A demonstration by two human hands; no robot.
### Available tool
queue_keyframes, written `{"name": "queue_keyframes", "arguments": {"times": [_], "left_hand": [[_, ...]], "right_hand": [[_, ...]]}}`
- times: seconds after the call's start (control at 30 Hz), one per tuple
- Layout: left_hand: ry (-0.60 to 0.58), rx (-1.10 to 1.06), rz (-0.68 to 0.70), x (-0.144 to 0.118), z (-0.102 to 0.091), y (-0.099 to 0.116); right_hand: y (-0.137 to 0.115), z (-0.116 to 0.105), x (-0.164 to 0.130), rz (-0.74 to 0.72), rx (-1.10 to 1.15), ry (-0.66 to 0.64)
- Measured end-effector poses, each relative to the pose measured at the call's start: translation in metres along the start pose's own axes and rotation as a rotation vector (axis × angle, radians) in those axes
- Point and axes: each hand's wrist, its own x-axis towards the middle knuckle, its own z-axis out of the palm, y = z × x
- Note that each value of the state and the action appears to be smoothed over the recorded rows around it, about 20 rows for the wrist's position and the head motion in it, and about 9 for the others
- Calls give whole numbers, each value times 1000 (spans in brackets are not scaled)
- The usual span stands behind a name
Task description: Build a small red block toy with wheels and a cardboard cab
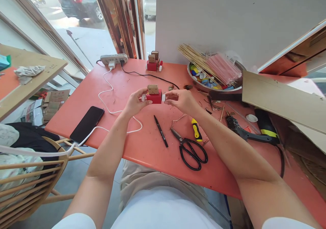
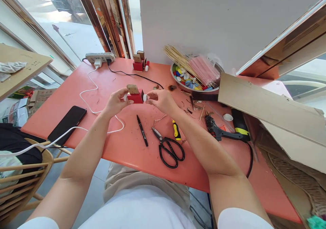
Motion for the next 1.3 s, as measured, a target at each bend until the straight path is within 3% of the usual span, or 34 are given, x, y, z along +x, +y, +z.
{"name": "queue_keyframes", "arguments": {"times": [0.4, 0.77, 0.87, 1.03, 1.3], "left_hand": [[59, -75, -43, 1, 3, 7], [23, -88, -33, 2, 2, 4], [4, -96, -22, 0, 2, 4], [-10, -100, -15, -3, 5, 7], [-21, -24, -15, -2, 8, 6]], "right_hand": [[-14, -13, -13, -39, -337, 20], [1, -43, -37, -16, -567, -8], [-9, -39, -35, -78, -488, -17], [-22, -10, -14, -51, -210, 18], [-13, 0, -6, -62, -178, 24]]}}
